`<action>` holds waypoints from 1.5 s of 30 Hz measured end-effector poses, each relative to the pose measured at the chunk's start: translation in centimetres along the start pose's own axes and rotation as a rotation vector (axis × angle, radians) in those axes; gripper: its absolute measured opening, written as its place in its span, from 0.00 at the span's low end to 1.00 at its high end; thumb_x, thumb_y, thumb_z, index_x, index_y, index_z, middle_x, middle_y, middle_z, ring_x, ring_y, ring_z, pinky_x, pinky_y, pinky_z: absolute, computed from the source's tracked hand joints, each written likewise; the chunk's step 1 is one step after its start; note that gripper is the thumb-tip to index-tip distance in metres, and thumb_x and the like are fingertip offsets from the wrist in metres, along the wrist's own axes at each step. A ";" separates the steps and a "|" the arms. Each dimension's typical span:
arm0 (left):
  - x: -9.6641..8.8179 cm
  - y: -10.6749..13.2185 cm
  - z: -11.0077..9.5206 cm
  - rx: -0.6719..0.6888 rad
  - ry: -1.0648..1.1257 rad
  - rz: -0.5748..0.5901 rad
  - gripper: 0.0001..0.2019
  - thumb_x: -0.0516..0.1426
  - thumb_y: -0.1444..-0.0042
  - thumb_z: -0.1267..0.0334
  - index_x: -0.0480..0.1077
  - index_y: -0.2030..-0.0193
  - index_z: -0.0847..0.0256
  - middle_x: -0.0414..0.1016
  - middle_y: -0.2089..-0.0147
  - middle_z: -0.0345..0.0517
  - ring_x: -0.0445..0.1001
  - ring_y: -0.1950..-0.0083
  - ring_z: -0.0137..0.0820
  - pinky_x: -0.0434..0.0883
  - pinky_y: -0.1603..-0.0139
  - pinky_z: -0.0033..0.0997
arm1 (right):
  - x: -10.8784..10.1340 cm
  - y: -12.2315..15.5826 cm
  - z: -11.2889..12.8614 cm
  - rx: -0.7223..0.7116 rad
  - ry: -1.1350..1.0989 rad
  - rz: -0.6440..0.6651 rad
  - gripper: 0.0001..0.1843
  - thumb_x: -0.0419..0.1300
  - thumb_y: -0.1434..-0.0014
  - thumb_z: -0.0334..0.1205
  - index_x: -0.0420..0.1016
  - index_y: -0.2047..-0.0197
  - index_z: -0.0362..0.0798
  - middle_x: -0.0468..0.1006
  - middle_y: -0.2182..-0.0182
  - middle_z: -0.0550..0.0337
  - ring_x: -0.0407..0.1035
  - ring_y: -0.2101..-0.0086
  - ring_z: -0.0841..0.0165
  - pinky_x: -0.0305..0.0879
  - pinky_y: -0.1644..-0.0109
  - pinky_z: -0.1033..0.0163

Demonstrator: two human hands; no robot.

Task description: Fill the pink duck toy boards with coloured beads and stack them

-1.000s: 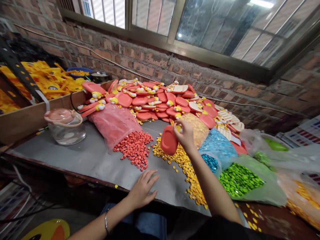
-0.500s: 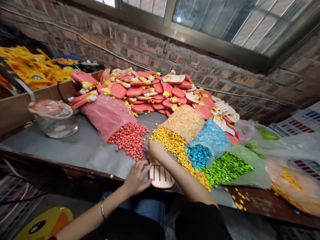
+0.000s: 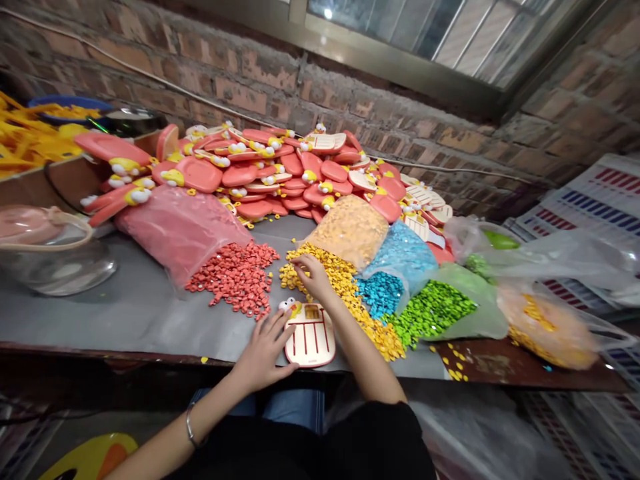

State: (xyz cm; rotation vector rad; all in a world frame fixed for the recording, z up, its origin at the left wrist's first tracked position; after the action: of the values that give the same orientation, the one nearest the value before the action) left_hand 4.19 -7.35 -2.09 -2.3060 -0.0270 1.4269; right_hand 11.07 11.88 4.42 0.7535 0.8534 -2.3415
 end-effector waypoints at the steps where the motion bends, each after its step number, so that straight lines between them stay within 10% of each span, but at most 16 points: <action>1: -0.1 0.0 0.0 -0.004 0.005 -0.003 0.30 0.60 0.47 0.51 0.64 0.39 0.63 0.52 0.29 0.59 0.49 0.29 0.52 0.47 0.32 0.61 | -1.6 1.6 0.0 0.032 -0.061 -0.067 0.10 0.54 0.37 0.40 0.76 0.57 0.50 0.76 0.59 0.54 0.71 0.56 0.64 0.68 0.53 0.60; 6: -0.3 -0.2 -0.3 -0.019 0.001 -0.081 0.28 0.60 0.48 0.49 0.68 0.44 0.62 0.59 0.32 0.61 0.54 0.31 0.53 0.48 0.32 0.60 | -4.9 11.1 -1.0 0.358 -0.174 -0.367 0.12 0.58 0.39 0.47 0.76 0.59 0.50 0.78 0.60 0.53 0.72 0.58 0.62 0.70 0.55 0.56; 13: -0.4 0.3 0.5 -0.051 -0.073 -0.104 0.25 0.58 0.46 0.47 0.69 0.47 0.62 0.61 0.34 0.64 0.59 0.34 0.53 0.45 0.34 0.64 | 1.3 17.5 2.1 0.540 -0.458 -0.484 0.13 0.60 0.41 0.50 0.77 0.58 0.51 0.80 0.64 0.55 0.75 0.61 0.61 0.72 0.54 0.55; 19: -0.8 0.5 1.5 -0.135 -0.038 -0.173 0.19 0.53 0.40 0.53 0.68 0.48 0.62 0.65 0.38 0.61 0.60 0.35 0.51 0.54 0.37 0.58 | 3.5 17.9 2.3 0.575 -0.564 -0.520 0.13 0.61 0.42 0.50 0.77 0.60 0.51 0.79 0.67 0.56 0.75 0.63 0.62 0.72 0.55 0.56; 28: -1.4 0.3 0.8 -0.057 0.068 -0.093 0.23 0.57 0.44 0.52 0.67 0.45 0.62 0.64 0.37 0.58 0.61 0.38 0.50 0.60 0.41 0.51 | 1.3 13.1 -1.4 0.500 -0.398 -0.450 0.15 0.59 0.42 0.50 0.77 0.59 0.48 0.79 0.61 0.53 0.73 0.59 0.61 0.69 0.52 0.56; 33: -1.3 0.0 0.7 -0.048 0.076 -0.027 0.29 0.61 0.50 0.52 0.66 0.43 0.62 0.61 0.34 0.56 0.60 0.39 0.51 0.59 0.42 0.51 | -0.1 14.9 -0.9 0.488 -0.346 -0.566 0.13 0.58 0.40 0.47 0.76 0.60 0.48 0.78 0.61 0.54 0.72 0.60 0.63 0.69 0.55 0.59; 45: 0.3 -0.1 0.1 -0.057 -0.032 0.025 0.47 0.66 0.57 0.45 0.55 0.32 0.60 0.54 0.29 0.55 0.54 0.34 0.56 0.56 0.41 0.53 | 0.0 14.1 0.0 0.355 0.144 -0.203 0.04 0.58 0.40 0.34 0.72 0.67 0.49 0.73 0.65 0.56 0.66 0.60 0.61 0.63 0.54 0.56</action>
State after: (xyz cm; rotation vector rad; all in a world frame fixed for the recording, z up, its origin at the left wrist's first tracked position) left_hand 4.26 -7.11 -2.36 -2.3371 -0.0494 1.4930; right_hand 20.02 2.61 -1.23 1.0329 0.6003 -2.6871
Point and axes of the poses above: each hand's wrist, its own y-axis away from the middle knuckle, its own x-axis out of the palm, z = x × y, the point moved 4 cm from there along -y, towards the middle knuckle
